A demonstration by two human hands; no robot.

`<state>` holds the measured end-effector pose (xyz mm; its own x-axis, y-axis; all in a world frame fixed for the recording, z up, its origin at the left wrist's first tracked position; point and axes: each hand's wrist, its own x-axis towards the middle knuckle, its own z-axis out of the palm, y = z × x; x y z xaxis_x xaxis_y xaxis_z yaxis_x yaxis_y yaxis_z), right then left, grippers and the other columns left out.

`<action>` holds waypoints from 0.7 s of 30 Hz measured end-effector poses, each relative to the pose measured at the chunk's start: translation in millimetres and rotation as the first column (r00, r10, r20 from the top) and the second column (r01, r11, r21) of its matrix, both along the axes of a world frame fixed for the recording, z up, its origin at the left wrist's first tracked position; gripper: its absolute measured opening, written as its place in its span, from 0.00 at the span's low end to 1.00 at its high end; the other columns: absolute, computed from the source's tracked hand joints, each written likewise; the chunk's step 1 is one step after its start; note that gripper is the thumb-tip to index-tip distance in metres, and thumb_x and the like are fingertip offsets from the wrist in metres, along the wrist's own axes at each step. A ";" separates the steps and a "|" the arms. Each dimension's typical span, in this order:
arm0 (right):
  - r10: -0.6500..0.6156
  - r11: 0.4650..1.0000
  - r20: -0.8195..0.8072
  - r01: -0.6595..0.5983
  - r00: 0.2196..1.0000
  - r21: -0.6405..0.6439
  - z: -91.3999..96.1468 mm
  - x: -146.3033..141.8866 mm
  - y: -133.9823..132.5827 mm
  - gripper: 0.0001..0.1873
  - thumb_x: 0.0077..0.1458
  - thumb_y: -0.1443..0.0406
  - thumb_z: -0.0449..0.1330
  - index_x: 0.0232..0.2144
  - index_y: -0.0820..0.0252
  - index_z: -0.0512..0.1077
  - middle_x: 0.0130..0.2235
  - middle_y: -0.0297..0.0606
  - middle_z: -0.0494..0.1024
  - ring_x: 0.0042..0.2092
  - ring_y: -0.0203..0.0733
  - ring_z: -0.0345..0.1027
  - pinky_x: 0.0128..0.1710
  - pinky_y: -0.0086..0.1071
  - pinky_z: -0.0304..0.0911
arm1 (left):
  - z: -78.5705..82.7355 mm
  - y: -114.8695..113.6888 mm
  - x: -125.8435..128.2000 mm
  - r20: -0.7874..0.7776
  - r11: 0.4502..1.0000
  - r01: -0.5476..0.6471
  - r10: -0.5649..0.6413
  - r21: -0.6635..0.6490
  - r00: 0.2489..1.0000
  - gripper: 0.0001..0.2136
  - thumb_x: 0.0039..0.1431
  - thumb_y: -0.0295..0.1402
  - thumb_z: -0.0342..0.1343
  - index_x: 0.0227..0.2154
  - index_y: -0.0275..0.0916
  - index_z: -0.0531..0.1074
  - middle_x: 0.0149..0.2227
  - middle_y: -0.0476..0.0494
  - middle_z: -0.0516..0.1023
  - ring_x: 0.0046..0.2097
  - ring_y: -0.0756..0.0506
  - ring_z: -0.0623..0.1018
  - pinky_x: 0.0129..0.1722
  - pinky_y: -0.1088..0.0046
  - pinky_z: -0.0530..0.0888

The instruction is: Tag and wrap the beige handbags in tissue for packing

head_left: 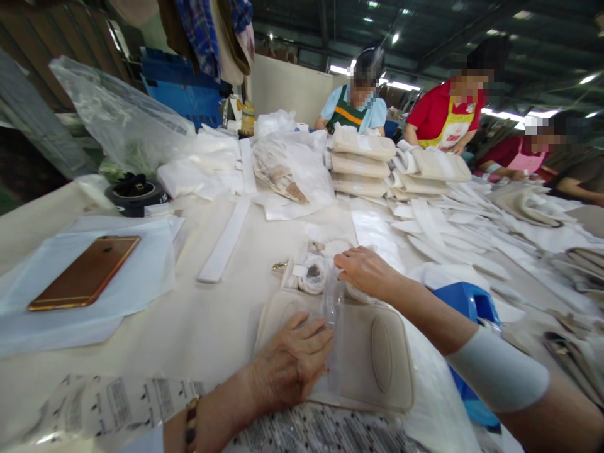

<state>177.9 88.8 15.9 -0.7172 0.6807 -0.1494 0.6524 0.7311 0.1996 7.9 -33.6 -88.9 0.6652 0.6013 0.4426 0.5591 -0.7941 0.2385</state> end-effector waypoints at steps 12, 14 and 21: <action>0.211 0.964 -0.426 -0.114 0.880 0.240 -90.9 32.0 -120.7 0.27 0.53 0.78 0.44 0.55 0.72 0.63 0.57 0.52 0.67 0.62 0.52 0.50 0.58 0.54 0.52 | 5.9 0.6 -1.5 -0.033 0.992 -0.007 0.011 0.125 0.999 0.10 0.59 0.34 0.52 0.40 0.33 0.69 0.41 0.37 0.73 0.47 0.42 0.71 0.53 0.58 0.62; 0.218 0.969 -0.448 -0.137 0.867 0.206 -90.6 31.1 -124.2 0.28 0.52 0.77 0.44 0.55 0.71 0.62 0.56 0.52 0.68 0.62 0.52 0.50 0.58 0.56 0.51 | 5.7 0.1 -1.9 -0.017 0.989 -0.022 0.025 0.143 1.000 0.10 0.60 0.33 0.51 0.41 0.33 0.68 0.45 0.35 0.73 0.49 0.41 0.70 0.53 0.59 0.62; 0.182 0.983 -0.602 -0.167 0.778 0.081 -84.7 44.0 -149.2 0.16 0.57 0.68 0.50 0.47 0.56 0.68 0.45 0.36 0.78 0.52 0.40 0.66 0.62 0.44 0.49 | 0.3 -0.1 -0.1 0.044 0.977 -0.022 0.013 0.210 0.999 0.12 0.62 0.30 0.46 0.46 0.37 0.68 0.47 0.43 0.76 0.50 0.46 0.72 0.55 0.66 0.60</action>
<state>221.9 -60.4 -68.8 -0.7617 0.5331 0.3683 0.5064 0.8444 -0.1748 7.8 -33.7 -88.6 0.6333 0.5029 0.5882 0.5662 -0.8192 0.0908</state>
